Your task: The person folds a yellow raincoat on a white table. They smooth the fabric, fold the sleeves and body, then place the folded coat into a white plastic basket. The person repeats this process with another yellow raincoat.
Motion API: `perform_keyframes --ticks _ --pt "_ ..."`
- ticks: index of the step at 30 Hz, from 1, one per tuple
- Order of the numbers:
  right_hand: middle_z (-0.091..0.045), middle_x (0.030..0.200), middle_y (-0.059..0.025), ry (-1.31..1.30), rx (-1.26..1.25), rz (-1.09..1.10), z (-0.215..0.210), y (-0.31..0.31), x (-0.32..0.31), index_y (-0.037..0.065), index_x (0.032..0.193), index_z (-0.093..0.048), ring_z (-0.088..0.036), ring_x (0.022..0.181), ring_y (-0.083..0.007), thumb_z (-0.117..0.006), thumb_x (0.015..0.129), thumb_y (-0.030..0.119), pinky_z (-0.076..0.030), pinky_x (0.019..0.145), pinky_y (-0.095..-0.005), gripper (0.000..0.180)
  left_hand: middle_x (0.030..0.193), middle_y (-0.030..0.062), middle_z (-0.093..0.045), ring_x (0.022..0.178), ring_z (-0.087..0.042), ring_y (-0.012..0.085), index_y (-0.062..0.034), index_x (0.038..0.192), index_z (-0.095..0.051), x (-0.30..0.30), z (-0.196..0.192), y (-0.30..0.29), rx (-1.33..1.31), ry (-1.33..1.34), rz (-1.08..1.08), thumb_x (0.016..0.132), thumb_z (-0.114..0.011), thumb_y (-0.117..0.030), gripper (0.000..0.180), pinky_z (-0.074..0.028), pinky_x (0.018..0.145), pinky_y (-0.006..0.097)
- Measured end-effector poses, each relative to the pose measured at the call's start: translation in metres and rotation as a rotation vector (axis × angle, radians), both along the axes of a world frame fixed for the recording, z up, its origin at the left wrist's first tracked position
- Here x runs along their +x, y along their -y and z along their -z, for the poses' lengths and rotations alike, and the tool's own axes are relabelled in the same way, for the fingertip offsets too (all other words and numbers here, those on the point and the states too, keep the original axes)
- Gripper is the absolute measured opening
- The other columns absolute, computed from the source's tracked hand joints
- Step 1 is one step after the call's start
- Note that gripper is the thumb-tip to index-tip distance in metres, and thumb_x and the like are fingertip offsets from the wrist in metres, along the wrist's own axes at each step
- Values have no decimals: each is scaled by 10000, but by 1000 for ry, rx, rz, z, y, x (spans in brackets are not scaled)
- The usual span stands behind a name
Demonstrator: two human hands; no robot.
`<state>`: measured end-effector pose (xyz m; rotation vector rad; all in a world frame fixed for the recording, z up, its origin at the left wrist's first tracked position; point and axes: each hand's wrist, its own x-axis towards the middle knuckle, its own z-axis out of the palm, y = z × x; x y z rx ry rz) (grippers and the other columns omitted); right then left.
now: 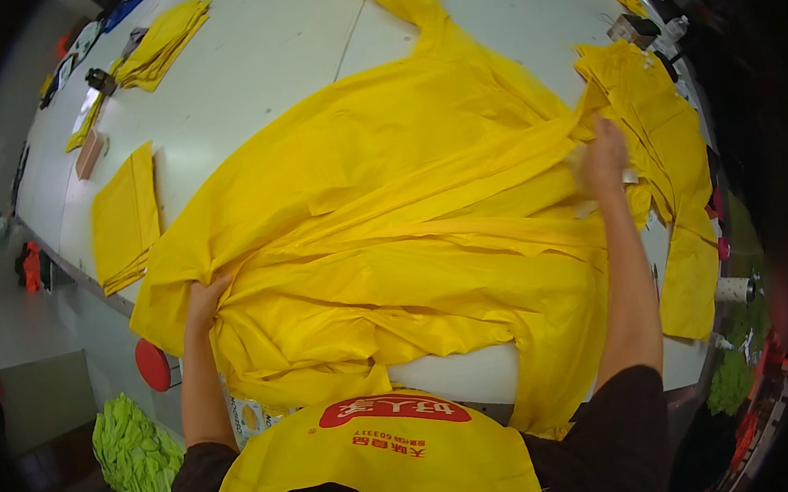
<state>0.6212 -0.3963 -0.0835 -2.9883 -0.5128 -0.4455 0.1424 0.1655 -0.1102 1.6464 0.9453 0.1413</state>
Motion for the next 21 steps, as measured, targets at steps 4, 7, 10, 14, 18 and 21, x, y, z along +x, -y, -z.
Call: perform_keyframes --ticks 4,7,10,14,18,21 --pt "-553 1124 -153 -379 512 -632 -30 -168 -161 24 1111 -553 -498 1079 -307 -670 773 226 -384 945 -370 410 1170 110 -531 1013 -536 220 40 1245 -420 -8 -8 1 -158 -37 -29 695 -726 -122 650 -446 860 313" --pt "-550 1117 -164 -371 402 -802 -22 -234 -224 54 1139 -537 -519 1031 -325 -694 722 185 -424 886 -372 465 1167 105 -534 1015 -538 223 26 1252 -420 -1 -25 8 -222 1 14 690 -717 -93 647 -444 870 316" --pt "-564 1041 -163 -817 206 -818 0 -266 -240 40 1069 -557 -532 963 -341 -637 714 161 -444 819 -404 383 1157 101 -541 1009 -545 232 7 1265 -415 -3 -40 10 -251 68 37 689 -693 -64 643 -446 870 318" --pt "-558 830 -122 -359 190 -1083 3 -259 -259 49 984 -566 -540 788 -316 -584 691 69 -453 676 -367 295 1183 100 -526 1045 -530 231 -7 1294 -381 -11 -49 4 -435 119 73 685 -650 -25 665 -431 903 328" --pt "-548 767 -126 -492 269 -1026 -32 -246 -301 26 878 -584 -547 699 -277 -610 744 149 -452 614 -336 184 1211 96 -514 1079 -519 224 -18 1298 -376 -24 -44 8 -439 173 51 653 -646 -35 700 -438 907 331" --pt "-572 726 -127 -767 405 -792 -31 -279 -285 13 854 -599 -564 661 -264 -631 769 259 -453 597 -343 263 1183 83 -543 1031 -557 232 -37 1285 -397 -7 -26 -14 -165 319 28 614 -647 -46 716 -474 863 337"
